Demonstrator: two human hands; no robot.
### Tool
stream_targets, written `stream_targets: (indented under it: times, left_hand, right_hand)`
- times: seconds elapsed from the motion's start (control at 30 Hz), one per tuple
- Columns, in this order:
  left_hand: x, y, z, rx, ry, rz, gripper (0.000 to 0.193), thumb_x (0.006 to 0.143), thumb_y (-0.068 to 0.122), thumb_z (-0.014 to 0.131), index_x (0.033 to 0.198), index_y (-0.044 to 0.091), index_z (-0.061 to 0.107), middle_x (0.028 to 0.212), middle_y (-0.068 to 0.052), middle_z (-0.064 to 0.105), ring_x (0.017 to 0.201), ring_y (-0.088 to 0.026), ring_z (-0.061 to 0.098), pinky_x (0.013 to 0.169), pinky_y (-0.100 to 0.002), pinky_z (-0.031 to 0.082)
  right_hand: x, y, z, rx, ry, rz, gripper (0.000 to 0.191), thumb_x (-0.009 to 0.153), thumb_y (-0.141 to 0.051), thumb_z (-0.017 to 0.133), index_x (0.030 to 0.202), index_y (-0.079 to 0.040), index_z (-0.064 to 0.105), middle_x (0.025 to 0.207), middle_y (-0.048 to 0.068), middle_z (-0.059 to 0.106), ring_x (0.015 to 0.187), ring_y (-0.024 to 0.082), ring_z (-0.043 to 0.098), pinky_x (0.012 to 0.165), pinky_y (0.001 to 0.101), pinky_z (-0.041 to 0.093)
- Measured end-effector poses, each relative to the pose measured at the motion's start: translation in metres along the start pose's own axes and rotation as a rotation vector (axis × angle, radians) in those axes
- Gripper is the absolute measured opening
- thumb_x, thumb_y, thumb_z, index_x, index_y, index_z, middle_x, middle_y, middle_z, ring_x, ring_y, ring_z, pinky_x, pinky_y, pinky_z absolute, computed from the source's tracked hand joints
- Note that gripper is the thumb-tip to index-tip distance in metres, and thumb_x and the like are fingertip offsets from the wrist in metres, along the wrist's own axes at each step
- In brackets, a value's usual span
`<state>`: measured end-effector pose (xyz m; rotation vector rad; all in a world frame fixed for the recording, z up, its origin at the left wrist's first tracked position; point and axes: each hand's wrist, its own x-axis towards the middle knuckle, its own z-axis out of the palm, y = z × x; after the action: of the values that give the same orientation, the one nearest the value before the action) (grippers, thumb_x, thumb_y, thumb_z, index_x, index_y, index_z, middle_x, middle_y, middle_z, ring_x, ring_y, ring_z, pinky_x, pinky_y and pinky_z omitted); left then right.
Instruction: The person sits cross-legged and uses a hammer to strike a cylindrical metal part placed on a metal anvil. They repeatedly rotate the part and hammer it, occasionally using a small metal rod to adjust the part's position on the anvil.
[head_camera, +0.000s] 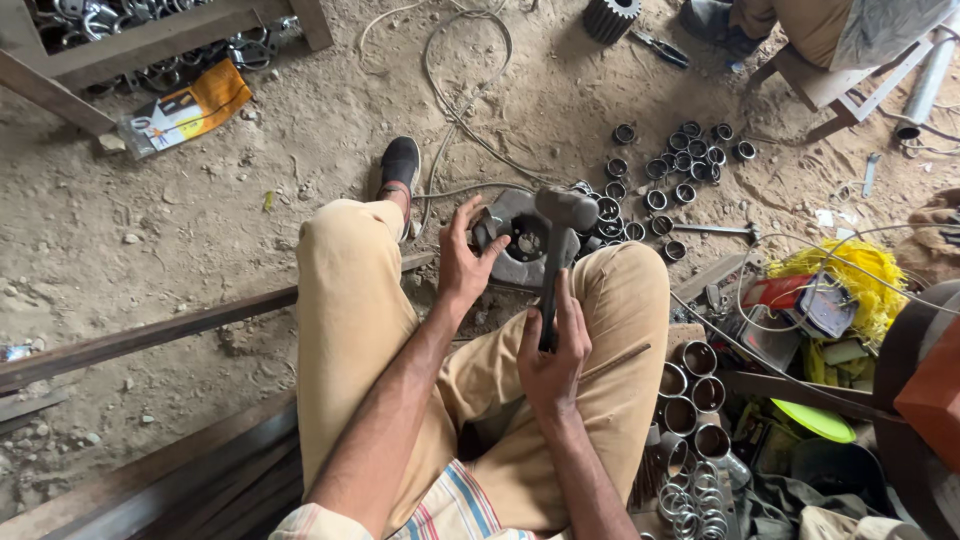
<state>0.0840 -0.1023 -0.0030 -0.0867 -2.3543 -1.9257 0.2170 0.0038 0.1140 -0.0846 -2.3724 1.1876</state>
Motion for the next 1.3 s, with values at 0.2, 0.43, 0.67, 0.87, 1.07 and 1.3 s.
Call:
stream_targets:
  times: [0.2, 0.43, 0.67, 0.87, 1.07, 1.3]
  left_hand:
    - [0.001, 0.016, -0.01, 0.117, 0.009, 0.059, 0.069, 0.084, 0.031, 0.084, 0.142, 0.008, 0.056, 0.135, -0.015, 0.067, 0.126, -0.031, 0.059, 0.112, -0.046, 0.039]
    - [-0.001, 0.061, -0.018, 0.223, 0.187, 0.312, 0.06, 0.084, 0.019, 0.079, 0.139, 0.005, 0.058, 0.126, -0.016, 0.057, 0.12, -0.033, 0.057, 0.106, -0.046, 0.046]
    - [-0.006, 0.09, -0.02, 0.232, 0.149, 0.373, 0.072, 0.082, 0.008, 0.078, 0.147, 0.004, 0.047, 0.134, -0.019, 0.05, 0.126, -0.037, 0.055, 0.106, -0.045, 0.051]
    - [-0.006, 0.088, -0.018, 0.236, 0.2, 0.386, 0.067, 0.082, 0.002, 0.078, 0.141, 0.005, 0.049, 0.135, -0.017, 0.055, 0.13, -0.036, 0.055, 0.112, -0.046, 0.048]
    - [-0.003, 0.077, -0.015, 0.209, 0.203, 0.298, 0.061, 0.082, -0.001, 0.075, 0.139, 0.003, 0.052, 0.139, -0.016, 0.059, 0.133, -0.035, 0.056, 0.115, -0.044, 0.047]
    - [-0.002, 0.058, -0.015, 0.348, 0.09, 0.156, 0.059, 0.072, 0.005, 0.084, 0.126, 0.005, 0.063, 0.128, -0.013, 0.063, 0.122, -0.035, 0.056, 0.108, -0.045, 0.043]
  right_hand:
    - [0.008, 0.001, 0.005, 0.106, -0.064, 0.278, 0.062, 0.096, -0.001, 0.059, 0.155, 0.002, 0.042, 0.135, 0.023, 0.067, 0.091, 0.028, 0.065, 0.073, 0.0366, 0.054]
    - [0.011, 0.014, 0.009, 0.108, -0.008, 0.368, 0.05, 0.098, -0.003, 0.06, 0.147, 0.007, 0.05, 0.133, 0.025, 0.068, 0.118, 0.024, 0.068, 0.099, 0.0337, 0.052]
    - [0.009, 0.016, 0.012, 0.043, 0.012, 0.245, 0.053, 0.095, -0.001, 0.06, 0.146, 0.009, 0.05, 0.137, 0.027, 0.064, 0.126, 0.031, 0.065, 0.104, 0.0384, 0.049]
    - [0.008, 0.017, 0.013, 0.054, -0.004, 0.292, 0.054, 0.095, -0.003, 0.061, 0.146, 0.007, 0.051, 0.134, 0.026, 0.067, 0.12, 0.03, 0.068, 0.101, 0.0387, 0.052]
    - [0.007, 0.017, 0.012, 0.033, 0.0, 0.279, 0.054, 0.094, -0.003, 0.062, 0.146, 0.007, 0.051, 0.133, 0.026, 0.067, 0.119, 0.031, 0.069, 0.101, 0.0392, 0.052]
    - [0.005, 0.013, 0.011, 0.012, -0.011, 0.197, 0.055, 0.095, -0.001, 0.063, 0.148, 0.007, 0.05, 0.14, 0.028, 0.063, 0.129, 0.034, 0.064, 0.107, 0.0418, 0.049]
